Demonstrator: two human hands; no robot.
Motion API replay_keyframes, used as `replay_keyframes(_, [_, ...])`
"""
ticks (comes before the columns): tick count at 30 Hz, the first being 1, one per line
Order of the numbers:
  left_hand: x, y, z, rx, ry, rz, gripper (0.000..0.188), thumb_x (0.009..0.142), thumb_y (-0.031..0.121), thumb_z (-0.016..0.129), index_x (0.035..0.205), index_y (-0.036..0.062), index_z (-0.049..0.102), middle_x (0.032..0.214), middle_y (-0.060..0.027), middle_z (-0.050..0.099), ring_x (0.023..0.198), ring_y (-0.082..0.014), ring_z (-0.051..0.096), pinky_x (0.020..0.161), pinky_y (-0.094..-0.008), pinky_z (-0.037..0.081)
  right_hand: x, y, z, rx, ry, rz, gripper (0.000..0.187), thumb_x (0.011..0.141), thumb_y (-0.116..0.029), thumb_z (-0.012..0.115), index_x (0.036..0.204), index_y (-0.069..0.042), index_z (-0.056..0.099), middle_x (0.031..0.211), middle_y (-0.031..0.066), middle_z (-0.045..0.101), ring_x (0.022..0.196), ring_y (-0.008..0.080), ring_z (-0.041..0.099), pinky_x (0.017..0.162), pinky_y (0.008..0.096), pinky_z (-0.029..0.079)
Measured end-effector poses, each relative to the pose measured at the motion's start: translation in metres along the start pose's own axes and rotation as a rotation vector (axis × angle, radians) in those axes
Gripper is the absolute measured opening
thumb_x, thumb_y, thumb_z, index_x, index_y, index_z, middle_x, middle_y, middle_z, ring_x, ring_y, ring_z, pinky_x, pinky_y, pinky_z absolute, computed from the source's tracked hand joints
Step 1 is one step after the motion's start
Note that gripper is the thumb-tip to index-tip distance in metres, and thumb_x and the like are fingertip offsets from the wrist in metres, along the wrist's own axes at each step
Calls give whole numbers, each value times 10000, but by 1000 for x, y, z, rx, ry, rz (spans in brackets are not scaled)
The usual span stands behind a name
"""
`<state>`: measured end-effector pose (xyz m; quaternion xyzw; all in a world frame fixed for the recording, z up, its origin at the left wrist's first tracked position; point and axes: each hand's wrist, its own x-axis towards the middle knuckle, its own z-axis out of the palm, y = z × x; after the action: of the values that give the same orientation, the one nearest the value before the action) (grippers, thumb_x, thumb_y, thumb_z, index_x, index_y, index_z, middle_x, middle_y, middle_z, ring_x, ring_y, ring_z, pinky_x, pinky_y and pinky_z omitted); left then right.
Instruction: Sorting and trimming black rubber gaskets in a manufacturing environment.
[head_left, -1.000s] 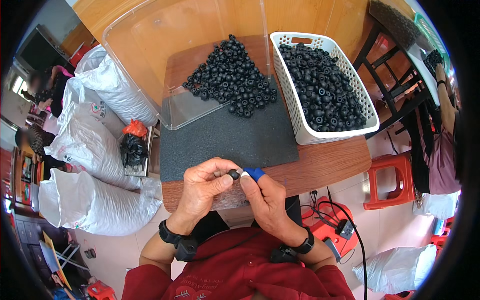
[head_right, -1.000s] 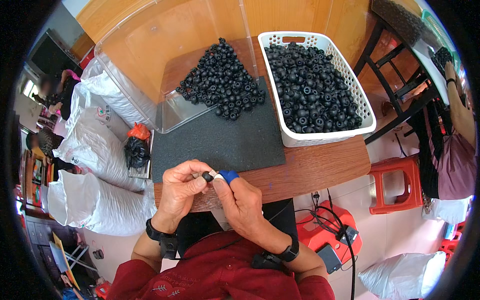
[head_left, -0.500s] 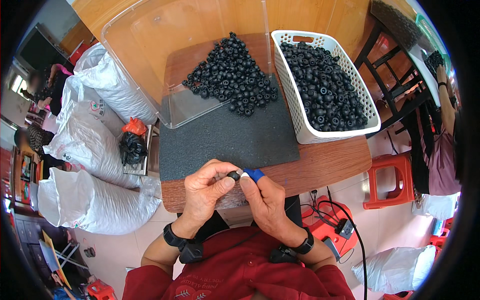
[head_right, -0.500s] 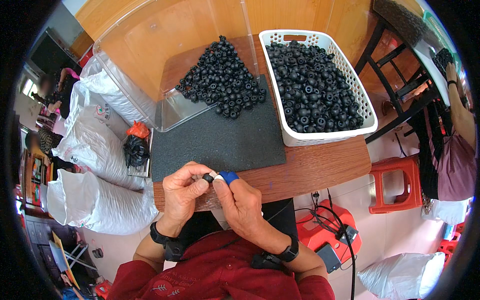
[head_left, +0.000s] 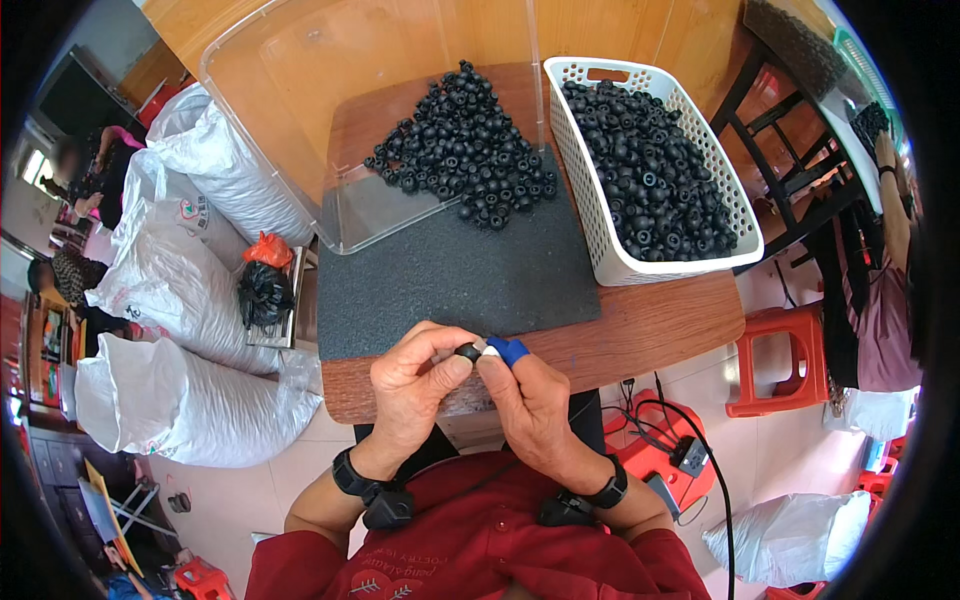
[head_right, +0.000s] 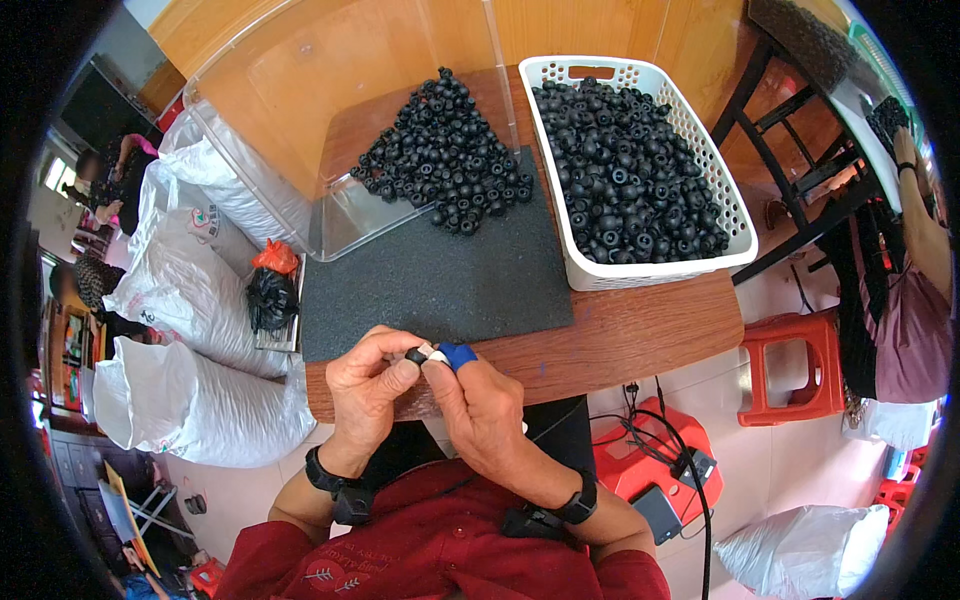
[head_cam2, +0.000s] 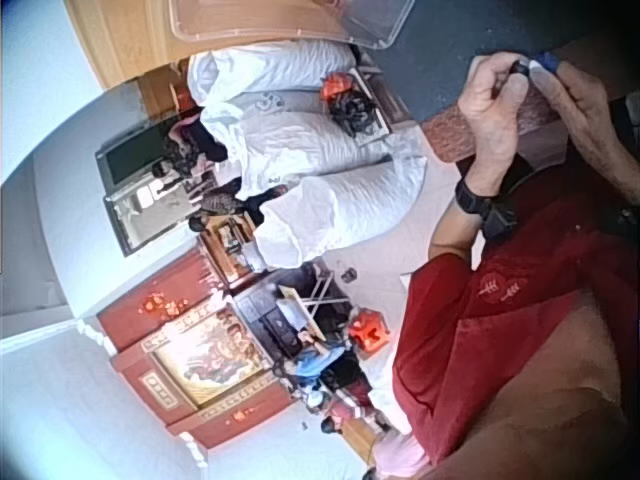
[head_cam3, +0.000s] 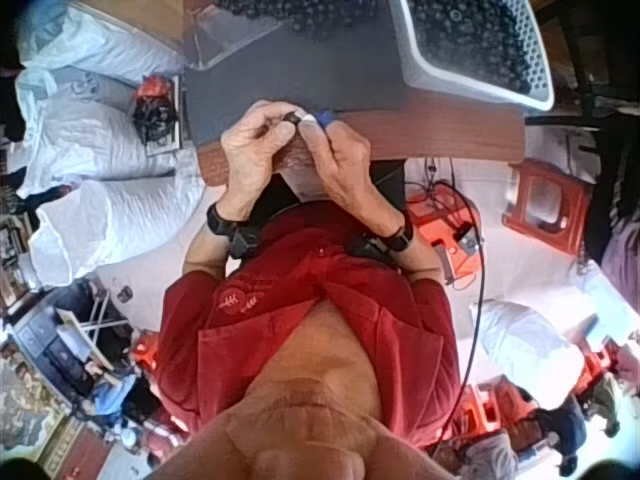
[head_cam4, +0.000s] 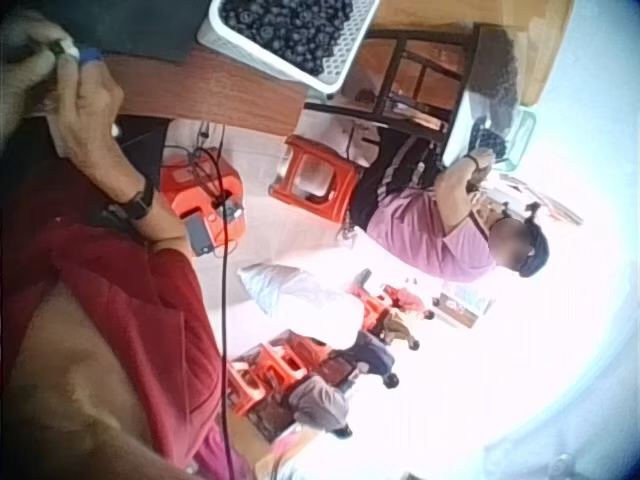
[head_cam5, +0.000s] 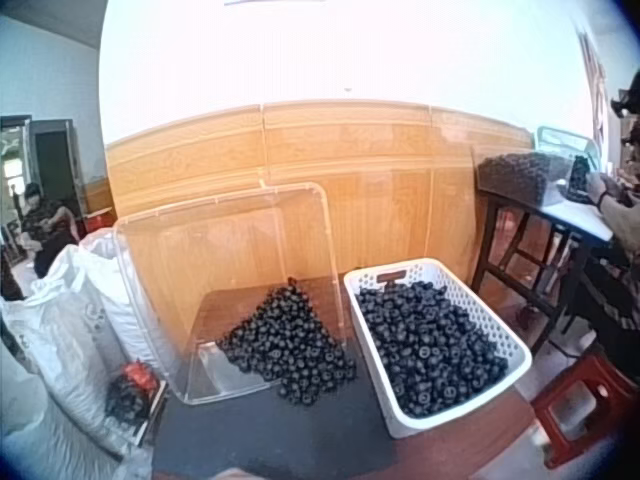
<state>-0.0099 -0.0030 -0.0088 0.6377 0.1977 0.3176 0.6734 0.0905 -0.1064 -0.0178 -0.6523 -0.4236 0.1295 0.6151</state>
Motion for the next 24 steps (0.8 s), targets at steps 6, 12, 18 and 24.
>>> replay_keyframes(6, [-3,5,4,109,31,51,164,839,24,660,997,-24,661,881,-14,572,688,-41,492,570,-185,399,1,1,1,-27,34,-95,126,885,-74,610,892,50,592,727,170,602,592,290,617,501,348,464])
replay_keyframes(12, [-3,2,3,195,39,131,161,827,9,663,985,-23,666,865,-28,588,705,-53,515,572,-186,410,3,2,-1,-57,-7,-132,99,867,-54,621,847,40,595,699,156,593,567,274,609,480,343,452])
replay_keyframes(18, [-7,-10,0,133,53,7,231,823,139,703,966,-36,656,862,-65,611,689,-99,558,590,-203,455,-2,6,-1,62,-57,0,122,896,-94,600,859,22,604,649,140,563,535,218,572,475,314,426])
replay_keyframes(24, [-2,-17,2,-260,46,-86,205,827,70,683,1004,-28,652,904,-73,616,734,-109,576,634,-209,472,-4,11,-3,276,2,265,199,948,-155,545,899,28,605,631,104,501,576,134,489,528,282,411])
